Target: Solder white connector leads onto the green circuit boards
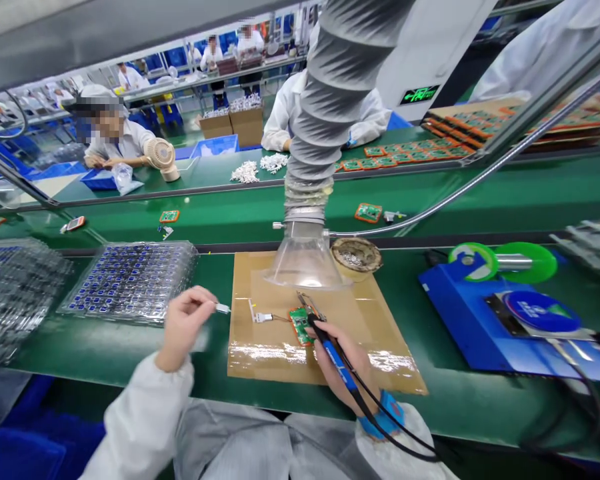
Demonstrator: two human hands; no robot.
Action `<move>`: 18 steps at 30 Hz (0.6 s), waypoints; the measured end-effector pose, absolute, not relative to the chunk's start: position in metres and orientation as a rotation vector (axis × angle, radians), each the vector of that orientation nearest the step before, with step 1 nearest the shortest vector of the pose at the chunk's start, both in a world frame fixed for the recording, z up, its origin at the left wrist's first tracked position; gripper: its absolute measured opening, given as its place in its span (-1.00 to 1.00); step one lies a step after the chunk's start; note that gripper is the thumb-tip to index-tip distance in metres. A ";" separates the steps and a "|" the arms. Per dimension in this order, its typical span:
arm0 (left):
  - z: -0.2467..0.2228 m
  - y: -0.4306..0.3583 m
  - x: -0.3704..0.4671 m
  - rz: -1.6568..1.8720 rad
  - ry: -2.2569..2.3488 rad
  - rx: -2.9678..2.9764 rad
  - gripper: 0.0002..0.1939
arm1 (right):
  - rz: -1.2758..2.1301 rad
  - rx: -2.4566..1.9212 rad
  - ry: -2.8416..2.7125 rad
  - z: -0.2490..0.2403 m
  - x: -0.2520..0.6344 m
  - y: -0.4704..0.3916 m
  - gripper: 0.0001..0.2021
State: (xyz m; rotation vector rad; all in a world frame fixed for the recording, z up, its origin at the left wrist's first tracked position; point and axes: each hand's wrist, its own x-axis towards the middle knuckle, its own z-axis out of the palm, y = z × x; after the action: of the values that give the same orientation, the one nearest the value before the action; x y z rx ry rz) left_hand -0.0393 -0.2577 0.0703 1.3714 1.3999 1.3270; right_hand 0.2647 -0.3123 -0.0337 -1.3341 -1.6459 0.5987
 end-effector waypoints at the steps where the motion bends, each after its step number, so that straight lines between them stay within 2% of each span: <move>1: 0.057 -0.260 -0.015 1.408 1.280 1.212 -0.70 | 0.612 -1.309 -1.628 -0.032 0.265 -0.313 -0.69; 6: 0.014 -0.267 0.064 1.230 1.038 0.761 -0.63 | 0.719 -1.237 -1.436 -0.019 0.260 -0.317 -0.73; 12: 0.019 -0.271 0.078 0.789 1.086 1.074 -0.68 | 0.848 -1.220 -1.195 -0.001 0.246 -0.314 -0.72; 18: 0.024 -0.275 0.078 0.748 1.136 1.291 -0.77 | 1.027 -1.170 -1.070 -0.001 0.237 -0.308 -0.67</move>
State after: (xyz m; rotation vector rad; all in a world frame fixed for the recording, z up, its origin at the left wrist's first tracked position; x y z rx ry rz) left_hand 0.0776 -0.2749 0.0236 1.2910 1.1358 0.7476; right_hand 0.2365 -0.3084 -0.0009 -1.1705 -1.0697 1.0269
